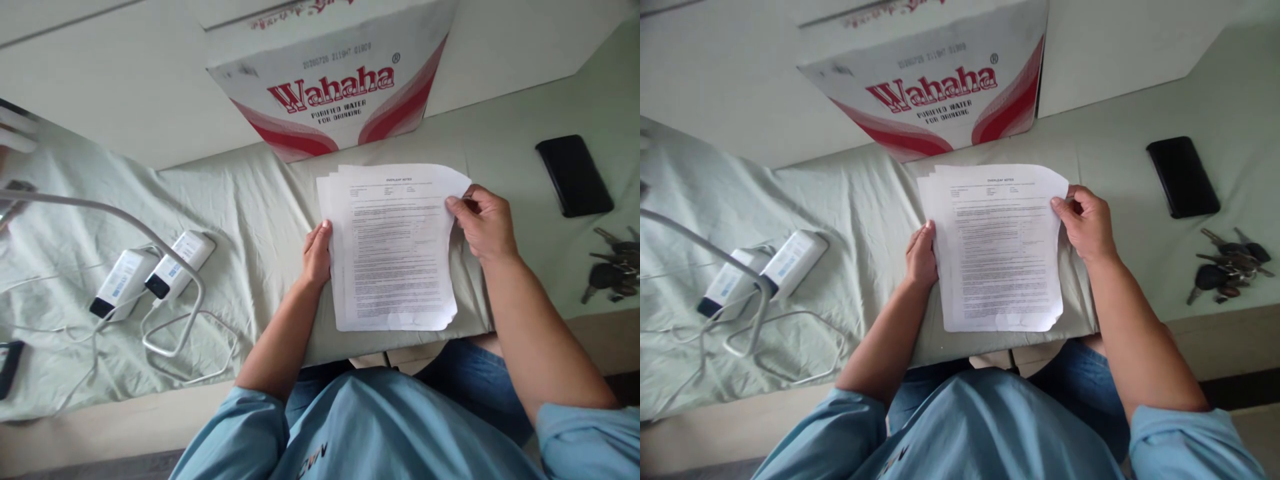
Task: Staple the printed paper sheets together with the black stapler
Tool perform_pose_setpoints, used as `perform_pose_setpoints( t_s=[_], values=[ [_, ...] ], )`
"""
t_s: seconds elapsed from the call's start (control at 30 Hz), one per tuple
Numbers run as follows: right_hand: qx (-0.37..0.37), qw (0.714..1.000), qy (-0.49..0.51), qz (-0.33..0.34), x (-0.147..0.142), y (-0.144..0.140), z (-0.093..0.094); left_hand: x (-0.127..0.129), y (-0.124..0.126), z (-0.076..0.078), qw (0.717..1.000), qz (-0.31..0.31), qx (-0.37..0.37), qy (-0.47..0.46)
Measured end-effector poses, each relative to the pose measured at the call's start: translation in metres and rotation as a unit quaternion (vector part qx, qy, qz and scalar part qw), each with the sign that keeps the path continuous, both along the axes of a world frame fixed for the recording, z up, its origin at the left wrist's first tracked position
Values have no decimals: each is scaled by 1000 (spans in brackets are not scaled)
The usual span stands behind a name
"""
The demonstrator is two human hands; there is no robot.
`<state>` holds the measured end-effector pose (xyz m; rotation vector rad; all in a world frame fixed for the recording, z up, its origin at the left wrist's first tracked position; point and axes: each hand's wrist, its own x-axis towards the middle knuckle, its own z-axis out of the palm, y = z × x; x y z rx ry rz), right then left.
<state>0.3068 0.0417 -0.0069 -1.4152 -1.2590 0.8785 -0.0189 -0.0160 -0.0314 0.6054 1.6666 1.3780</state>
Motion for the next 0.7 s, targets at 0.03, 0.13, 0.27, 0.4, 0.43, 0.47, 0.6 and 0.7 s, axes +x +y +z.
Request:
perform_pose_setpoints(
  t_s=[0.03,0.13,0.27,0.4,0.43,0.47,0.6,0.7],
  values=[
    [-18,1000,2,-9,0,0,0,1,0,1,1000,16,-12,12],
    [-65,998,24,2,-1,-1,-1,2,0,3,999,11,-19,22],
    [-85,996,28,26,-4,-2,0,0,0,5,1000,-21,-8,21],
    [-84,996,16,7,-4,-2,0,0,-2,7,999,-46,2,27],
    [-85,996,20,6,-4,-2,-1,0,-3,7,998,-45,1,37],
    [-87,996,26,9,-4,-2,-1,1,-3,8,998,-40,0,49],
    [-83,996,37,26,-4,-1,-8,1,-4,7,997,-44,21,65],
    [-57,997,39,21,-4,1,-14,-1,-3,4,995,-80,47,41]
  ],
)
